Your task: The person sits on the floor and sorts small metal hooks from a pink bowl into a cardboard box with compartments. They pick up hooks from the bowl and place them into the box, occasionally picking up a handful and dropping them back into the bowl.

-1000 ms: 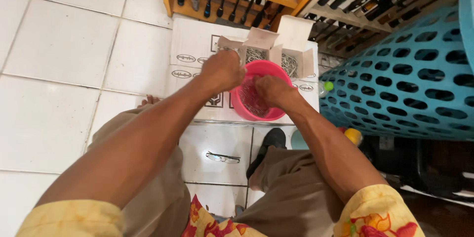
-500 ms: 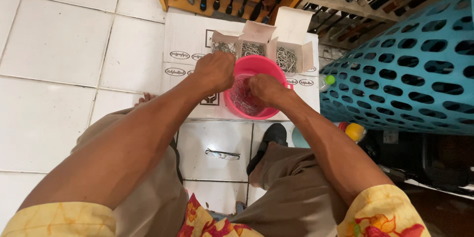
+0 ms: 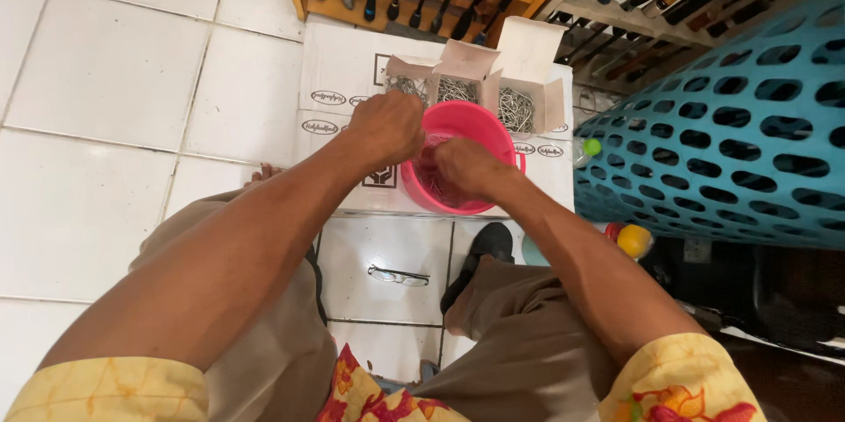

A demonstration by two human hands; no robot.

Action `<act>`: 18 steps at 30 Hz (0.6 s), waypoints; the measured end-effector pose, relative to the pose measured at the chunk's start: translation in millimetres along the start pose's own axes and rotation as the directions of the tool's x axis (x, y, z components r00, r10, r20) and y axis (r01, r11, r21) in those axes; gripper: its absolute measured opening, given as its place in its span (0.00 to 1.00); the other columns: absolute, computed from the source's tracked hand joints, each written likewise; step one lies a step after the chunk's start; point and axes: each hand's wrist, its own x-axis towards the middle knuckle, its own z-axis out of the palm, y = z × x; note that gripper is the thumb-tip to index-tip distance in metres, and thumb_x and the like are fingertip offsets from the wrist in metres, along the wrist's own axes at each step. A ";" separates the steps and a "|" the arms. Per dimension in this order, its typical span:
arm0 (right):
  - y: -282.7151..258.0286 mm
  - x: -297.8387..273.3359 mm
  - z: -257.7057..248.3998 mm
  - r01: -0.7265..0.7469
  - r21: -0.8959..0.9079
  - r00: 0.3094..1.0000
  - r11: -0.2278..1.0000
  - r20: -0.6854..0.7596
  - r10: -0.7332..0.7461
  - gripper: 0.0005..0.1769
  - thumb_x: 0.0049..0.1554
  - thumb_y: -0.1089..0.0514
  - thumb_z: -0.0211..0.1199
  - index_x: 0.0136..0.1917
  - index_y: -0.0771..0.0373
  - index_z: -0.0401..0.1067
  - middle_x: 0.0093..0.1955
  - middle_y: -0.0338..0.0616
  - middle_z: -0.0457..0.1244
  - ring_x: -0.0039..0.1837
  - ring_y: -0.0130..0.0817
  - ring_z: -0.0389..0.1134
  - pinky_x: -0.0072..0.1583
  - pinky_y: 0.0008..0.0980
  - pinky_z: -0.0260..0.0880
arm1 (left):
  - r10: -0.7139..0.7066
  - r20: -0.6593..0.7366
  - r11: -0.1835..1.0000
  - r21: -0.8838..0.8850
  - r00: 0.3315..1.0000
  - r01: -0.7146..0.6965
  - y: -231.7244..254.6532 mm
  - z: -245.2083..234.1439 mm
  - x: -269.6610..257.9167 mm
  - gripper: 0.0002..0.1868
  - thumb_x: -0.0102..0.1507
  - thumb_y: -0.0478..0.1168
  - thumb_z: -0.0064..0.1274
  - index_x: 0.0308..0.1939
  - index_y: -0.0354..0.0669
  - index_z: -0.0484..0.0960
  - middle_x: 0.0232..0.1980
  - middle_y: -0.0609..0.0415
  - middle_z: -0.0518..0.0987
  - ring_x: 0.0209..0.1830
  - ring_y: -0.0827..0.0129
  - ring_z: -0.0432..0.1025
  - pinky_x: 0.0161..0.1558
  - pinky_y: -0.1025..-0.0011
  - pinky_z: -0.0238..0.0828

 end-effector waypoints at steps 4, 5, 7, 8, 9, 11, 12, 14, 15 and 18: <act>15.5 -9.9 -8.8 -0.122 0.059 0.990 0.991 0.084 0.117 0.12 0.55 0.54 0.62 0.51 0.54 0.80 0.43 0.55 0.72 0.50 0.58 0.74 0.51 0.54 0.73 | 0.018 -0.091 0.999 -0.042 0.996 -0.022 0.9 -7.1 -4.5 0.18 0.65 0.42 0.50 0.43 0.28 0.85 0.40 0.32 0.83 0.48 0.31 0.79 0.47 0.37 0.77; 16.8 -14.8 -12.0 -0.158 0.151 0.986 0.976 0.073 0.148 0.11 0.55 0.55 0.63 0.51 0.50 0.80 0.44 0.49 0.73 0.50 0.53 0.75 0.52 0.48 0.74 | 0.036 -0.135 0.997 -0.065 0.990 -0.045 -0.1 -9.5 -4.6 0.18 0.66 0.43 0.48 0.43 0.28 0.85 0.40 0.32 0.82 0.47 0.30 0.79 0.47 0.37 0.76; 5.9 -25.3 -30.7 -0.192 0.240 0.981 0.951 0.064 0.182 0.10 0.55 0.55 0.64 0.50 0.47 0.80 0.44 0.43 0.73 0.50 0.47 0.76 0.53 0.42 0.75 | 0.055 -0.180 0.994 -0.087 0.982 -0.072 1.5 -15.8 -7.4 0.18 0.66 0.43 0.47 0.44 0.28 0.85 0.40 0.31 0.81 0.46 0.30 0.79 0.46 0.37 0.76; -6.2 -30.6 -46.2 -0.235 0.328 0.972 0.915 0.061 0.228 0.08 0.55 0.58 0.64 0.48 0.51 0.80 0.41 0.43 0.73 0.44 0.41 0.76 0.50 0.39 0.75 | 0.066 -0.192 0.989 -0.118 0.979 -0.090 3.8 -19.6 -9.9 0.19 0.66 0.42 0.45 0.44 0.28 0.84 0.40 0.31 0.81 0.46 0.29 0.79 0.47 0.36 0.76; -18.2 -34.9 -62.5 -0.271 0.411 0.961 0.870 0.059 0.272 0.06 0.56 0.61 0.63 0.46 0.54 0.80 0.37 0.43 0.73 0.39 0.35 0.76 0.48 0.36 0.76 | 0.075 -0.206 0.983 -0.149 0.976 -0.107 5.8 -24.4 -12.3 0.19 0.66 0.42 0.43 0.44 0.27 0.84 0.41 0.31 0.81 0.46 0.29 0.78 0.47 0.36 0.76; -18.7 -40.4 -72.4 -0.308 0.598 0.940 0.740 0.069 0.335 0.07 0.58 0.64 0.62 0.49 0.60 0.79 0.40 0.49 0.72 0.40 0.38 0.77 0.49 0.36 0.78 | 0.081 -0.196 0.978 -0.172 0.977 -0.116 3.5 -7.9 -1.7 0.19 0.65 0.43 0.45 0.43 0.28 0.84 0.41 0.30 0.81 0.47 0.28 0.78 0.47 0.35 0.75; -18.9 -43.3 -77.4 -0.322 0.757 0.915 0.568 0.095 0.392 0.09 0.60 0.68 0.61 0.53 0.66 0.77 0.42 0.54 0.71 0.41 0.41 0.77 0.49 0.37 0.80 | 0.086 -0.184 0.973 -0.196 0.979 -0.122 2.5 0.3 3.8 0.19 0.64 0.43 0.47 0.42 0.28 0.84 0.41 0.29 0.81 0.48 0.27 0.78 0.47 0.34 0.74; -15.0 -47.2 -79.4 -0.277 0.787 0.917 0.551 0.045 0.397 0.09 0.59 0.69 0.61 0.53 0.68 0.76 0.42 0.56 0.71 0.42 0.43 0.77 0.49 0.37 0.80 | 0.103 -0.153 0.966 -0.222 0.983 -0.135 9.7 -7.6 -6.1 0.17 0.64 0.41 0.45 0.42 0.31 0.85 0.40 0.31 0.82 0.47 0.29 0.78 0.47 0.37 0.75; -12.9 -49.0 -80.2 -0.229 0.816 0.916 0.530 -0.003 0.401 0.10 0.59 0.70 0.61 0.54 0.70 0.76 0.43 0.57 0.71 0.43 0.45 0.77 0.48 0.38 0.80 | 0.116 -0.119 0.959 -0.246 0.986 -0.143 13.2 -11.4 -11.0 0.16 0.63 0.39 0.44 0.41 0.33 0.86 0.38 0.33 0.82 0.47 0.31 0.79 0.47 0.40 0.76; -14.3 -56.5 -86.1 -0.167 0.857 0.909 0.488 -0.058 0.413 0.09 0.58 0.72 0.60 0.53 0.74 0.74 0.43 0.60 0.70 0.45 0.48 0.76 0.48 0.42 0.81 | 0.150 -0.060 0.927 -0.339 0.987 -0.162 16.1 3.9 -8.8 0.13 0.62 0.36 0.48 0.41 0.35 0.87 0.37 0.35 0.82 0.47 0.32 0.79 0.51 0.40 0.75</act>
